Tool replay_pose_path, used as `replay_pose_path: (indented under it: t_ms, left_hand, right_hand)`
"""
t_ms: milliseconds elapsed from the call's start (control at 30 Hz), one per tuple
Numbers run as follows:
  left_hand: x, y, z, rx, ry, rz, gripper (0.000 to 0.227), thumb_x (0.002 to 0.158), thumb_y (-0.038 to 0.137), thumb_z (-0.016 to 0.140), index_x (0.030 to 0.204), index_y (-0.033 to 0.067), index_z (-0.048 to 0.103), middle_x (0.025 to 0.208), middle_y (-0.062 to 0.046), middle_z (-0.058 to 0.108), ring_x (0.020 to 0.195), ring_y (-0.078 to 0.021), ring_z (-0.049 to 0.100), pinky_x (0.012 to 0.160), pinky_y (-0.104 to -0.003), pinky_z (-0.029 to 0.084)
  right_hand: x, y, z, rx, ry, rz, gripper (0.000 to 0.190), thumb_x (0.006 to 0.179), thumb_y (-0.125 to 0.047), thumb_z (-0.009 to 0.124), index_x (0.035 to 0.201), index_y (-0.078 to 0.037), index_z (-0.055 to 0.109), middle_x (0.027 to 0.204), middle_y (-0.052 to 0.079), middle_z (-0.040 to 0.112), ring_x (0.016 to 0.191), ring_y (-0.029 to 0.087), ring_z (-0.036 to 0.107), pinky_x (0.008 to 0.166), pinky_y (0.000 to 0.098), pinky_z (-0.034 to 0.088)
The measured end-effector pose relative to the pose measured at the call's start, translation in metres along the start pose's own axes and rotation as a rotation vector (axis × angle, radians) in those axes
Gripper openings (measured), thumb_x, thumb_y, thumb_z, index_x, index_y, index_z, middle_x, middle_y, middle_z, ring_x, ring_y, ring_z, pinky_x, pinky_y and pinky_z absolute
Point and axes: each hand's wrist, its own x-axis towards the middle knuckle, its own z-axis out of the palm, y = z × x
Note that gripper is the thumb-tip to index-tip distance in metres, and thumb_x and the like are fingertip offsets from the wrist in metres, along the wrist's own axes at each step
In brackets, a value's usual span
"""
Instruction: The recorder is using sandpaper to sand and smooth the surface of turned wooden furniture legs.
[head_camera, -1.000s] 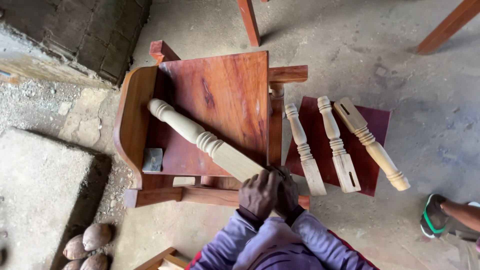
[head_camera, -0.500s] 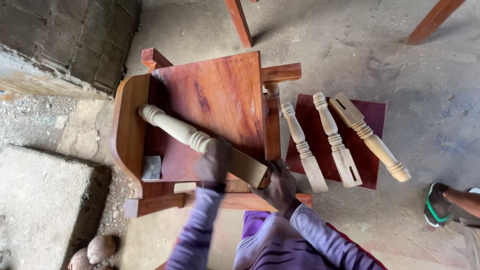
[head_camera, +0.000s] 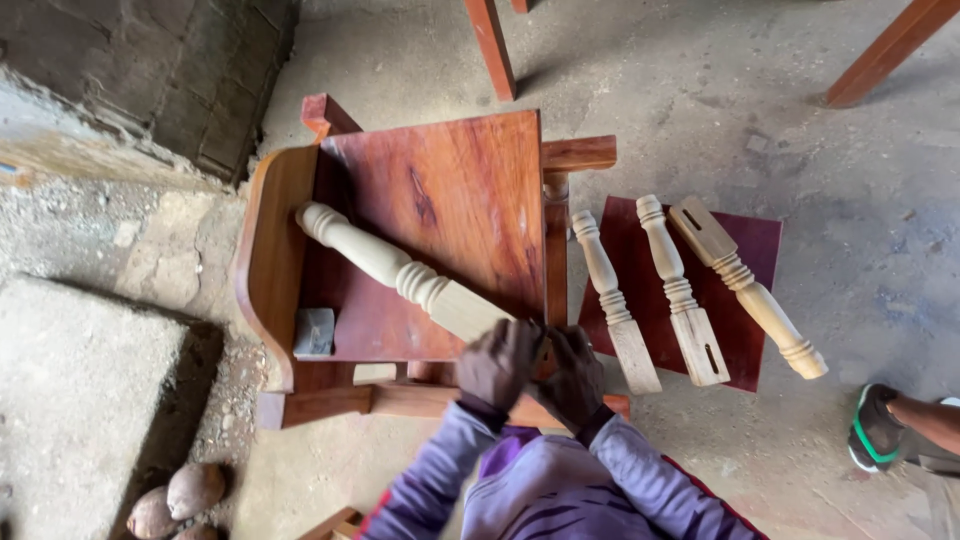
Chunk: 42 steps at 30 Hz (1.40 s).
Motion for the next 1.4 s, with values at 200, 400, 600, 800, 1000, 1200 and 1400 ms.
replay_pose_path:
  t_ms: [200,400,600,800,1000,1200,1400]
  left_hand:
    - [0.029,-0.084,-0.004,0.131,-0.062,-0.362,0.021,0.098,0.033,0.065,0.093,0.0128,0.065,0.077,-0.013,0.070,0.054,-0.0375,0.065,0.042,-0.049,0.047]
    - [-0.028,-0.037,0.045,-0.124,0.057,-0.169,0.024,0.106,0.030,0.057,0.102,0.0078,0.067,0.084,-0.018,0.068,0.069,-0.0363,0.069,0.063,-0.047,0.058]
    - [0.048,-0.158,-0.076,0.511,-0.062,-0.352,0.027,0.098,0.039,0.065,0.087,0.0143,0.065,0.080,-0.012,0.070,0.064,-0.0365,0.067,0.050,-0.049,0.050]
    - [0.045,-0.096,-0.094,-0.039,0.204,-0.429,0.017,0.099,0.030,0.073,0.095,0.0132,0.070,0.086,-0.013,0.070,0.071,-0.0326,0.071,0.059,-0.045,0.052]
    - [0.035,-0.038,-0.046,-0.143,0.003,-0.377,0.015,0.095,0.031,0.073,0.091,0.0162,0.072,0.084,-0.009,0.073,0.069,-0.0336,0.071,0.058,-0.044,0.055]
    - [0.029,0.042,-0.042,-0.211,-0.087,-0.131,0.011,0.095,0.027,0.071,0.098,0.0165,0.073,0.085,-0.005,0.070,0.067,-0.0286,0.071,0.059,-0.040,0.056]
    - [0.024,0.033,-0.040,-0.105,-0.157,-0.192,0.018,0.090,0.034,0.077,0.091,0.0168,0.074,0.071,-0.006,0.066,0.061,-0.0284,0.069,0.053,-0.041,0.053]
  right_hand:
    - [0.005,-0.014,0.000,-0.085,0.075,-0.060,0.072,0.062,-0.044,0.089,0.119,-0.009,0.063,0.106,0.015,0.062,0.101,0.038,0.061,0.088,0.0507,0.052]
    - [0.004,0.001,0.001,0.021,0.061,-0.149,0.087,0.061,-0.043,0.089,0.131,0.000,0.060,0.111,0.019,0.062,0.103,0.041,0.057,0.083,0.0516,0.050]
    - [0.006,-0.008,-0.010,0.003,-0.059,-0.015,0.084,0.061,-0.049,0.090,0.126,-0.004,0.062,0.118,0.017,0.063,0.111,0.036,0.061,0.094,0.0467,0.052]
    - [0.026,-0.031,-0.050,0.150,-0.305,0.403,0.097,0.069,-0.060,0.083,0.136,0.004,0.052,0.108,0.020,0.074,0.099,0.033,0.072,0.081,0.0419,0.056]
    - [0.043,-0.029,-0.044,0.066,-0.487,0.465,0.065,0.069,-0.053,0.084,0.092,0.007,0.074,0.087,0.021,0.079,0.076,0.032,0.076,0.068,0.0394,0.058]
    - [0.020,-0.003,-0.026,0.135,-0.103,0.263,0.039,0.088,-0.027,0.066,0.117,-0.003,0.056,0.088,0.019,0.073,0.083,0.036,0.073,0.069,0.0444,0.056]
    - [0.022,-0.020,-0.027,0.181,-0.020,0.026,0.064,0.077,-0.028,0.081,0.128,-0.006,0.050,0.089,0.016,0.072,0.084,0.039,0.072,0.070,0.0508,0.055]
